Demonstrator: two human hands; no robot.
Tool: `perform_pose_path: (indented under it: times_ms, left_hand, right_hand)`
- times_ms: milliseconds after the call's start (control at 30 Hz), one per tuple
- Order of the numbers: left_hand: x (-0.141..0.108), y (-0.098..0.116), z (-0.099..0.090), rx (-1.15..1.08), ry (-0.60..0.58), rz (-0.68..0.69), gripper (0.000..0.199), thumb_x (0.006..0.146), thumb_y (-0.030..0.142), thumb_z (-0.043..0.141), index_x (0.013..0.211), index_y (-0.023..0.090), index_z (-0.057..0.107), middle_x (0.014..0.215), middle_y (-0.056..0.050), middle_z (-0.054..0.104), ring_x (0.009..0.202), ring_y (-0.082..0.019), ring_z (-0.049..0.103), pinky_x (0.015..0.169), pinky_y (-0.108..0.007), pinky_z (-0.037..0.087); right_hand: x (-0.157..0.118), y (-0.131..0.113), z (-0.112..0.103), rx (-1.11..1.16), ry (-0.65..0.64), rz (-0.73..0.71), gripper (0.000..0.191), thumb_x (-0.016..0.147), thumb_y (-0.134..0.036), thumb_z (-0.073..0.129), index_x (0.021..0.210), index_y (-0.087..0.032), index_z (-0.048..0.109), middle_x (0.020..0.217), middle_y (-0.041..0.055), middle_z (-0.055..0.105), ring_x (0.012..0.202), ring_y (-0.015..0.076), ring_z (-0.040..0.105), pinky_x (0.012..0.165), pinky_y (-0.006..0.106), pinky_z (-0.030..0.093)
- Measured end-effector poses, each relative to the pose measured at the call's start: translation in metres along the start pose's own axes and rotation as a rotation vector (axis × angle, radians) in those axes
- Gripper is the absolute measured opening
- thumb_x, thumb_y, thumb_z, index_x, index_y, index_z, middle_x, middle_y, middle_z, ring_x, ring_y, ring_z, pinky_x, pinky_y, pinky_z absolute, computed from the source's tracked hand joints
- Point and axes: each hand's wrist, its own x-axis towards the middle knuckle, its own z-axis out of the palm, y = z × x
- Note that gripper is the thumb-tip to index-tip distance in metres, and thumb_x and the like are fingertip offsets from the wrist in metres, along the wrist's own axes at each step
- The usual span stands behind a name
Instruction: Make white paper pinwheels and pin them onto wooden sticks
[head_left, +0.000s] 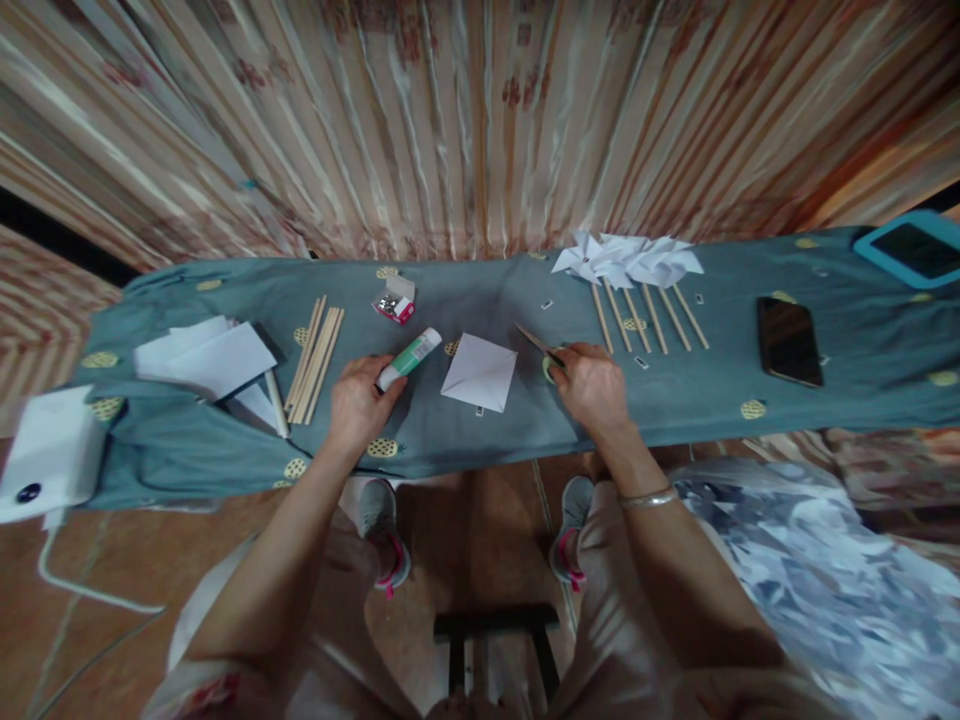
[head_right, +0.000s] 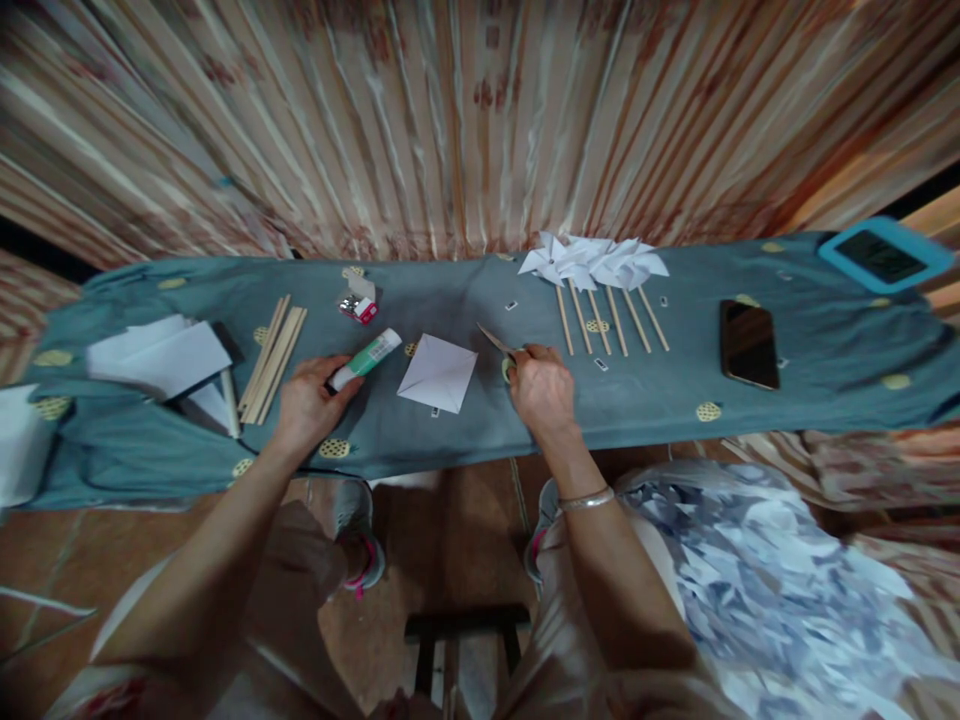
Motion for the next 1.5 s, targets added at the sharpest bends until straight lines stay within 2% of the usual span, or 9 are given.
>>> perform_pose_path:
  times_ms: [233,367,500,633,833,933,1033,1267,1500]
  left_hand:
    - [0.001,0.037,0.004,-0.662,0.055,-0.338,0.026,0.067,0.035,0.077,0.085,0.016,0.075,0.072,-0.001,0.068,0.066,-0.017,0.057,0.067,-0.027,0.042]
    - [-0.013,0.073,0.013,-1.057,-0.181,-0.416,0.031,0.061,0.037,0.084,0.083,0.016,0.077,0.071,-0.003,0.07,0.062,-0.014,0.058,0.064,-0.026,0.044]
    - [-0.027,0.091,0.024,-1.194,-0.418,-0.455,0.031,0.059,0.037,0.087,0.081,0.016,0.079,0.069,-0.004,0.071,0.059,-0.012,0.058,0.06,-0.023,0.045]
    - [-0.032,0.096,0.031,-1.218,-0.483,-0.494,0.029,0.062,0.038,0.086,0.081,0.017,0.08,0.071,-0.004,0.072,0.059,-0.011,0.059,0.059,-0.022,0.047]
    - [-0.027,0.082,0.028,-1.066,-0.378,-0.465,0.026,0.068,0.034,0.083,0.087,0.018,0.08,0.075,-0.005,0.072,0.065,-0.015,0.062,0.066,-0.026,0.049]
    - [-0.018,0.062,0.021,-0.715,-0.166,-0.19,0.023,0.071,0.029,0.08,0.093,0.022,0.079,0.095,-0.006,0.073,0.089,-0.02,0.066,0.085,-0.029,0.051]
    - [-0.009,0.039,0.018,-0.347,-0.127,0.048,0.03,0.082,0.029,0.067,0.111,0.023,0.074,0.116,-0.008,0.069,0.111,-0.025,0.063,0.102,-0.038,0.047]
    - [-0.005,0.009,0.032,0.041,-0.166,0.31,0.04,0.089,0.024,0.052,0.127,0.021,0.062,0.124,-0.01,0.065,0.115,-0.027,0.06,0.102,-0.047,0.05]
    - [-0.007,0.019,0.03,0.164,-0.04,0.443,0.051,0.093,0.027,0.053,0.143,0.022,0.044,0.147,-0.015,0.049,0.14,-0.032,0.04,0.113,-0.058,0.035]
  right_hand:
    - [-0.004,-0.019,0.0,0.547,0.103,0.066,0.031,0.092,-0.039,0.054,0.105,-0.018,0.072,0.109,0.0114,0.073,0.098,0.0246,0.066,0.094,0.038,0.049]
    - [-0.007,-0.041,0.006,1.162,-0.112,0.159,0.048,0.077,-0.06,0.066,0.104,-0.02,0.071,0.104,0.0089,0.074,0.085,0.0202,0.068,0.077,0.033,0.053]
    - [-0.011,-0.059,0.008,1.545,-0.469,0.169,0.054,0.06,-0.062,0.079,0.091,-0.018,0.074,0.085,0.0046,0.074,0.079,0.0173,0.065,0.076,0.031,0.052]
    - [-0.013,-0.063,0.011,1.651,-0.472,0.292,0.047,0.055,-0.058,0.085,0.077,-0.018,0.074,0.073,0.0009,0.071,0.07,0.0143,0.06,0.073,0.029,0.05]
    - [-0.004,-0.048,0.011,1.8,-0.257,0.523,0.04,0.06,-0.053,0.086,0.076,-0.02,0.068,0.076,-0.0001,0.069,0.064,0.011,0.056,0.057,0.024,0.047]
    - [-0.001,-0.044,0.007,1.94,-0.287,0.643,0.037,0.07,-0.051,0.081,0.082,-0.019,0.067,0.076,0.0007,0.068,0.057,0.0088,0.053,0.049,0.02,0.046]
    - [-0.002,-0.045,0.005,2.068,-0.398,0.715,0.028,0.08,-0.045,0.075,0.086,-0.018,0.067,0.075,0.0013,0.069,0.055,0.0081,0.053,0.047,0.017,0.046]
    - [-0.005,-0.045,0.008,2.191,-0.456,0.593,0.016,0.079,-0.034,0.075,0.085,-0.02,0.069,0.08,0.0012,0.073,0.063,0.0095,0.059,0.05,0.017,0.049]
    - [-0.009,-0.046,0.01,2.058,-0.454,0.473,0.028,0.065,-0.039,0.084,0.084,-0.02,0.073,0.081,0.0016,0.073,0.07,0.012,0.061,0.056,0.02,0.05]
